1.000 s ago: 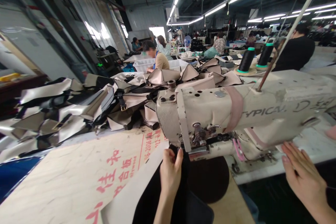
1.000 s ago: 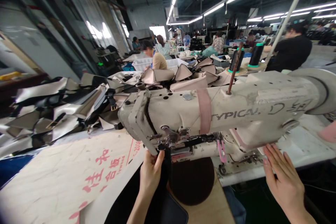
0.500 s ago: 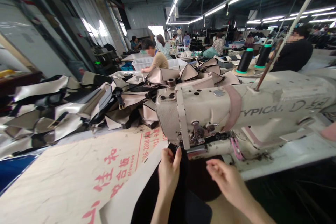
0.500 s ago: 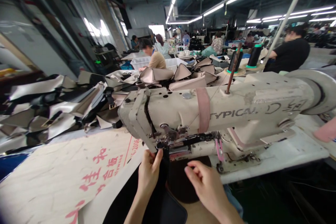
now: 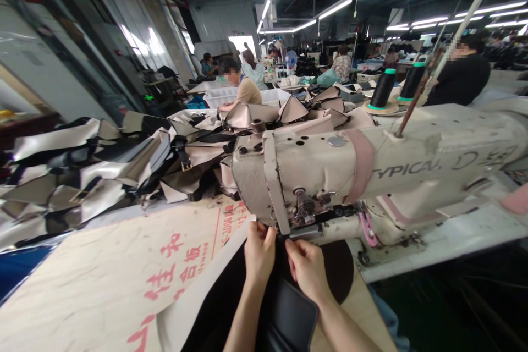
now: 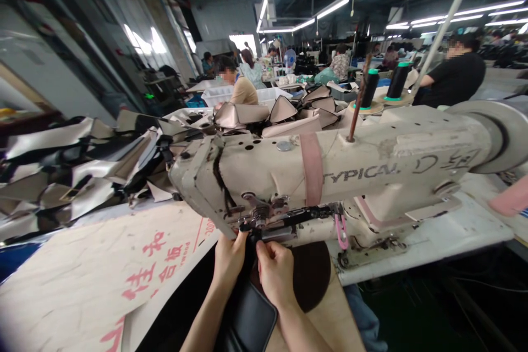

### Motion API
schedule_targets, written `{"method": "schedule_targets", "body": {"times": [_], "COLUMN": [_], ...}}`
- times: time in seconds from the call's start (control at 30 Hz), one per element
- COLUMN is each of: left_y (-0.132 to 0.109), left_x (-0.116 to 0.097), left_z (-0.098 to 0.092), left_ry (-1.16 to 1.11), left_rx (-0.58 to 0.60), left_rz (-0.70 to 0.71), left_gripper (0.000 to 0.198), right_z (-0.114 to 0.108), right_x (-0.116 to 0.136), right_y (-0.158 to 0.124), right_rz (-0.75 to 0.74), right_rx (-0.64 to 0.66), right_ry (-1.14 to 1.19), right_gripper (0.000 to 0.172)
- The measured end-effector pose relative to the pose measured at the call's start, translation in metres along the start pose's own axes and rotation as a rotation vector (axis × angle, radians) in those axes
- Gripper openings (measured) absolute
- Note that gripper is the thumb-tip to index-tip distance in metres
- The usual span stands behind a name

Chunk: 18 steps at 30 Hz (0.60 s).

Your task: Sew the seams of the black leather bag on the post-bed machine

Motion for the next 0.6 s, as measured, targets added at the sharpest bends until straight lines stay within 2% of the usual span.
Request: {"method": "schedule_targets", "body": {"times": [0.1, 0.17, 0.2, 0.23, 0.27, 0.33, 0.37, 0.4, 0.43, 0.47, 0.5, 0.53, 0.6], "left_y": [0.002, 0.001, 0.001, 0.001, 0.0, 0.0, 0.0, 0.001, 0.001, 0.001, 0.001, 0.001, 0.0], "left_x": [-0.003, -0.005, -0.006, -0.007, -0.007, -0.008, -0.007, -0.007, -0.006, -0.005, -0.004, -0.003, -0.002], "left_z": [-0.003, -0.005, -0.006, -0.006, -0.007, -0.007, -0.007, -0.007, -0.007, -0.006, -0.006, -0.006, -0.006], "left_ry": [-0.014, -0.025, -0.032, -0.04, -0.048, -0.067, -0.073, -0.075, -0.073, -0.069, -0.063, -0.058, -0.053], "left_rx": [0.017, 0.03, 0.037, 0.045, 0.054, 0.074, 0.083, 0.091, 0.096, 0.098, 0.099, 0.099, 0.098], "left_rz": [0.011, 0.021, 0.026, 0.032, 0.037, 0.051, 0.056, 0.058, 0.057, 0.053, 0.048, 0.043, 0.035], "left_gripper": [0.019, 0.021, 0.022, 0.024, 0.025, 0.026, 0.025, 0.024, 0.023, 0.022, 0.022, 0.022, 0.022], "right_z": [0.004, -0.01, -0.026, -0.048, -0.077, -0.147, -0.184, -0.22, -0.25, -0.274, -0.292, -0.303, -0.31], "right_x": [0.001, 0.005, 0.01, 0.017, 0.025, 0.045, 0.052, 0.057, 0.058, 0.055, 0.047, 0.037, 0.013], "right_y": [-0.004, -0.011, -0.014, -0.017, -0.019, -0.021, -0.021, -0.02, -0.017, -0.015, -0.013, -0.013, -0.014], "right_rz": [0.017, -0.002, -0.06, -0.163, -0.31, -0.725, -0.869, -0.937, -0.946, -0.951, -0.947, -0.95, -0.969], "right_rx": [0.041, 0.093, 0.089, 0.051, -0.047, -0.368, -0.552, -0.716, -0.714, -0.64, -0.604, -0.558, -0.517], "right_ry": [0.009, -0.014, -0.068, -0.153, -0.287, -0.589, -0.739, -0.875, -1.011, -1.131, -1.194, -1.234, -1.253], "right_gripper": [0.047, 0.043, 0.04, 0.036, 0.031, 0.02, 0.021, 0.027, 0.031, 0.033, 0.036, 0.037, 0.04]}}
Point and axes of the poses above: each hand's wrist, its own y-axis towards the middle knuckle, its own z-axis out of the palm, x = y × z, the point moved 1 cm from there along y, towards the middle knuckle, and after that the axes turned 5 degrees about y, right-handed, at the moved point
